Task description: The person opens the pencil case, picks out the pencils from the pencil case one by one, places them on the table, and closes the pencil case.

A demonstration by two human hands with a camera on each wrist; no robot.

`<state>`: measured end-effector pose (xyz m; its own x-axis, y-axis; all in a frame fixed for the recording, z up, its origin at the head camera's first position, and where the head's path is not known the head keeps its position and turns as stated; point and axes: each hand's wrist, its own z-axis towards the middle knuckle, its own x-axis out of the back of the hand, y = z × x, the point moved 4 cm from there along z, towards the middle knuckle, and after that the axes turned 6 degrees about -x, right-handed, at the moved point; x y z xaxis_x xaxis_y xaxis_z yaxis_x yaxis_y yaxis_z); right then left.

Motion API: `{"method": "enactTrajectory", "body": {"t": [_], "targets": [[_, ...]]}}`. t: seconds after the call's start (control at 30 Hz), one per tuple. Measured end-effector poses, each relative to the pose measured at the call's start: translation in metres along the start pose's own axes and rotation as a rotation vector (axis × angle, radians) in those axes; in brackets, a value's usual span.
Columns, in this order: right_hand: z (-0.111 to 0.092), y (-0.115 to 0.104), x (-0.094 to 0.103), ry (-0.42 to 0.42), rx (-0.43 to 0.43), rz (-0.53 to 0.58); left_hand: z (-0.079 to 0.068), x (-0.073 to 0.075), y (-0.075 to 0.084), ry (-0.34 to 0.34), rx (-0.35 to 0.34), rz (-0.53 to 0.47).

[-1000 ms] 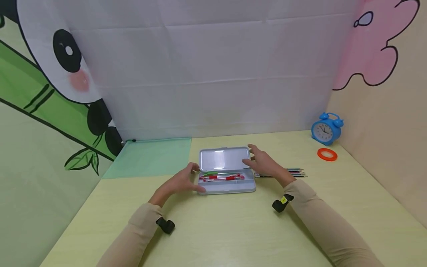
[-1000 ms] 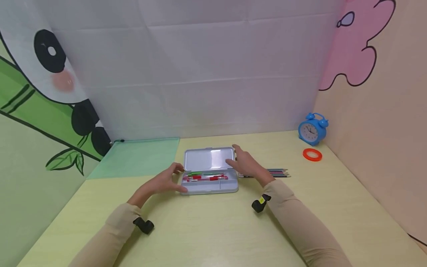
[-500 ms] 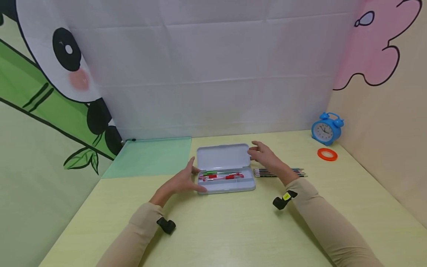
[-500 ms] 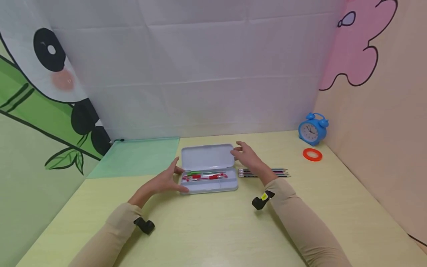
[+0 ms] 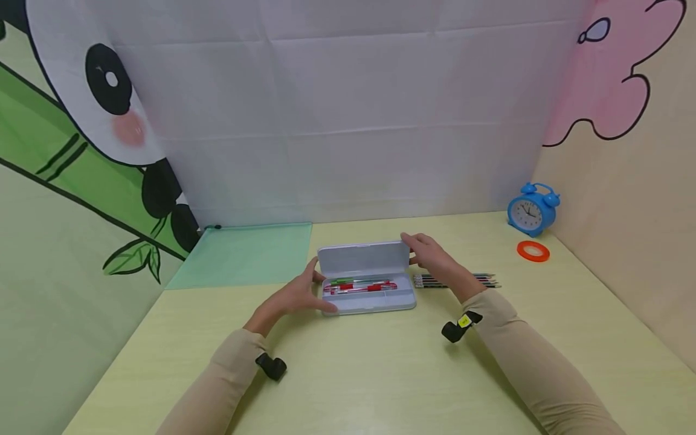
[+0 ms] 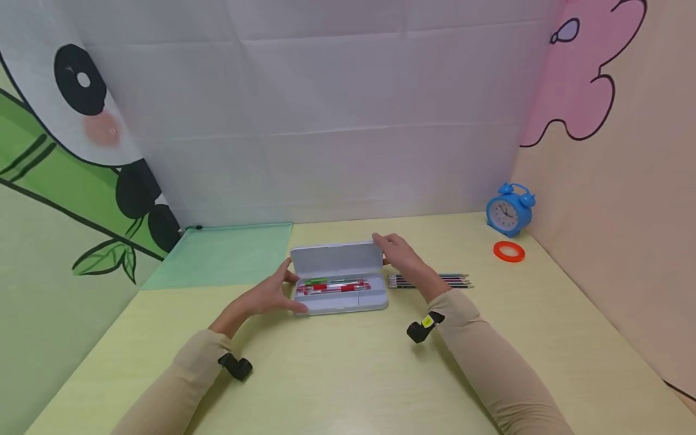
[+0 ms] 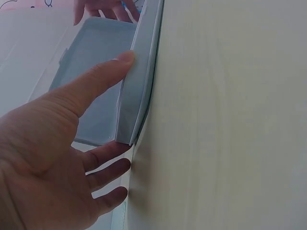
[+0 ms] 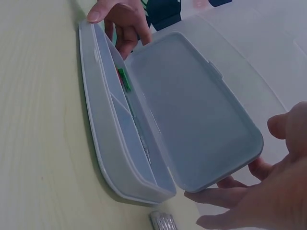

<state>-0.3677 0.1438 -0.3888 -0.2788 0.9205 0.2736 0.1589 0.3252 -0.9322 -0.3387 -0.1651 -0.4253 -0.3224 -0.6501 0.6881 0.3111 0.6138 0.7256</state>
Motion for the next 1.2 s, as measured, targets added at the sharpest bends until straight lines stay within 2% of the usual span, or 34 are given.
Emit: {"method": "enactTrajectory", "body": {"t": [0.2, 0.5, 0.67, 1.0, 1.2], "targets": [[-0.0026, -0.0018, -0.0025, -0.038, 0.003, -0.139, -0.0001, 0.0009, 0.0002, -0.013, -0.014, 0.011], [-0.0030, 0.0016, -0.0010, -0.110, 0.089, -0.289, -0.0007, 0.0006, -0.0001, -0.020, 0.036, 0.024], [-0.0027, 0.0039, -0.0012, -0.161, 0.100, -0.353, -0.0024, 0.0012, -0.0007, -0.024, 0.043, 0.017], [-0.0080, 0.0030, -0.0061, -0.262, 0.148, -0.447, -0.0033, 0.0014, 0.0005, -0.047, -0.012, 0.033], [-0.0107, 0.0015, -0.0088, -0.279, 0.205, -0.517, -0.0014, 0.0002, 0.0024, -0.054, -0.044, 0.033]]}}
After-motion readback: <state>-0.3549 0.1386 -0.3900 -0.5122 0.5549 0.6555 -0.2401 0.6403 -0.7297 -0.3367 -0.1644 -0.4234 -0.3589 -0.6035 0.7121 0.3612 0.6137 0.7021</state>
